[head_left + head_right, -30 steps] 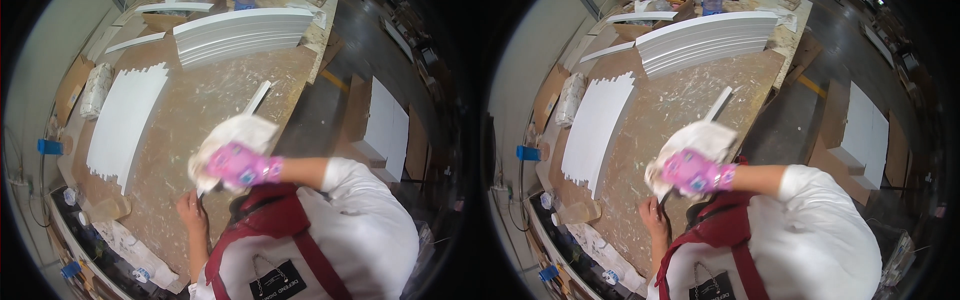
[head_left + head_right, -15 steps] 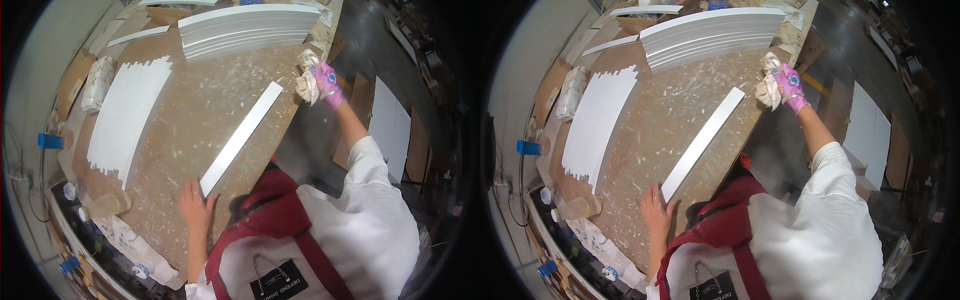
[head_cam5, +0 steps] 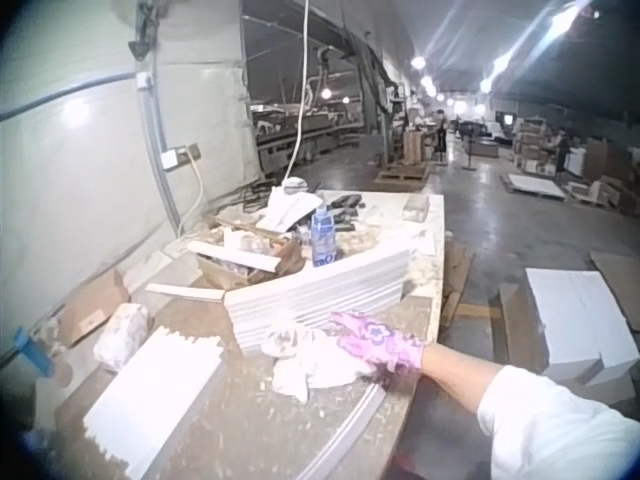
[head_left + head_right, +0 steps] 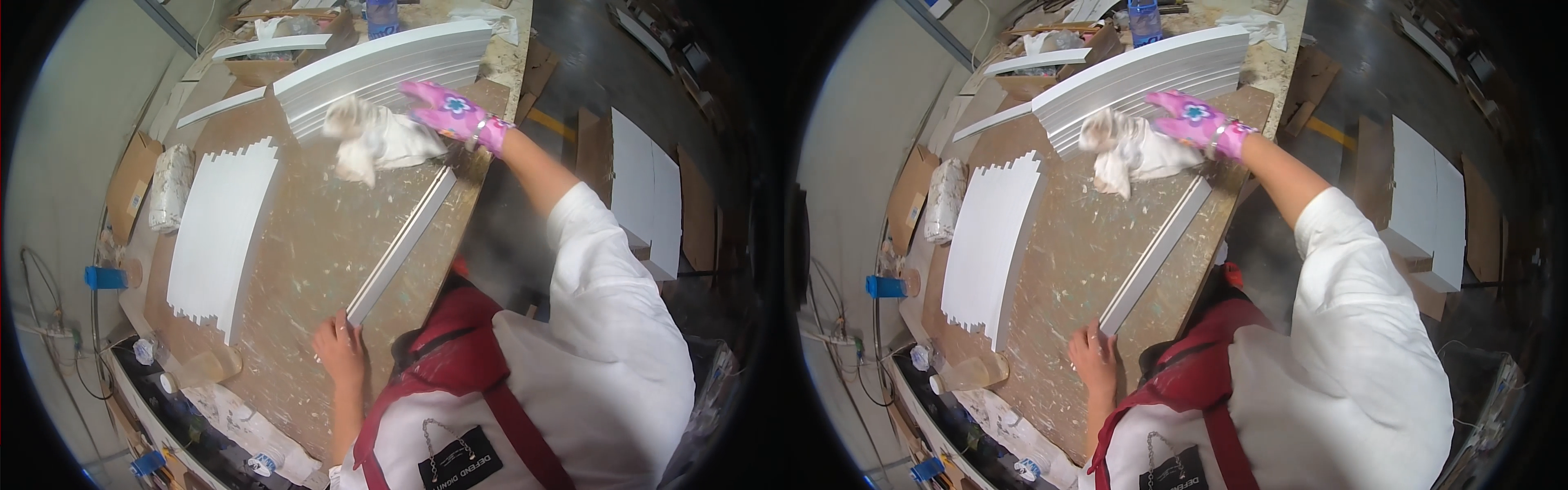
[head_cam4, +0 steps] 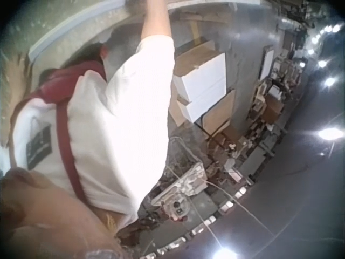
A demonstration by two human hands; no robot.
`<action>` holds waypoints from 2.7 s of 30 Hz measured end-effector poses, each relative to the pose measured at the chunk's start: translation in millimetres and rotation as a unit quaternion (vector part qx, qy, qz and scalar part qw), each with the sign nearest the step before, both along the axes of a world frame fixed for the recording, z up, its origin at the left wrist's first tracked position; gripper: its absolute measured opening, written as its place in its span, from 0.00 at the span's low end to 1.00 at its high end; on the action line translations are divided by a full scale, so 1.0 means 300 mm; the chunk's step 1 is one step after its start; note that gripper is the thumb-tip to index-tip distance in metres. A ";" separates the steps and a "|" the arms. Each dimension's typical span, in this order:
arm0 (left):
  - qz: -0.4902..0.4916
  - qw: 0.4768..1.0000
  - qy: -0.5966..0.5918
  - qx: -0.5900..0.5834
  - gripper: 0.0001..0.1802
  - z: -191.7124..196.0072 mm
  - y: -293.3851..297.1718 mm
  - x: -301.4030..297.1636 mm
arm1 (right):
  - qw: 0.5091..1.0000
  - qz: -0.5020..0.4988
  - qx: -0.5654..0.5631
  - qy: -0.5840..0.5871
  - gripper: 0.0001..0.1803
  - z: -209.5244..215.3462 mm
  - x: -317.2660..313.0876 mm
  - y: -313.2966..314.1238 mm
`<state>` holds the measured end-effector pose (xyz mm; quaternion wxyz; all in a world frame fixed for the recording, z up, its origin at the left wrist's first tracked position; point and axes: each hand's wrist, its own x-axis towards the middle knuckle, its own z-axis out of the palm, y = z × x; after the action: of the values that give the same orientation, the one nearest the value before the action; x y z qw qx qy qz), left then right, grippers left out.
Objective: The person wipes white wooden strips and trim pieces with a cloth moistened from a clear bottle. They wipe the front, sides, and edges of each piece before stacking them on the workbench.
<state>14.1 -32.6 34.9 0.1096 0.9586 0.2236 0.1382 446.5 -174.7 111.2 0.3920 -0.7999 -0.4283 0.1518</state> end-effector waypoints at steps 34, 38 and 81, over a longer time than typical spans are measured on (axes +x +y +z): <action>-0.016 0.990 -0.075 -0.116 0.16 0.026 -0.452 0.934 | 0.970 0.241 0.021 0.001 0.16 -0.340 0.144 -0.341; 0.003 0.993 -0.069 -0.099 0.20 0.031 -0.533 1.036 | 0.961 0.276 0.020 -0.024 0.19 -0.312 0.166 -0.346; 0.375 0.924 0.024 -0.073 0.22 0.094 -0.789 1.434 | 0.929 0.063 -0.217 -0.292 0.19 -0.413 1.943 1.037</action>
<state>444.4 -269.2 63.0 0.1140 0.7968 0.5791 0.1291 1029.5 136.3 -12.8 0.0561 -0.8461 -0.5295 0.0251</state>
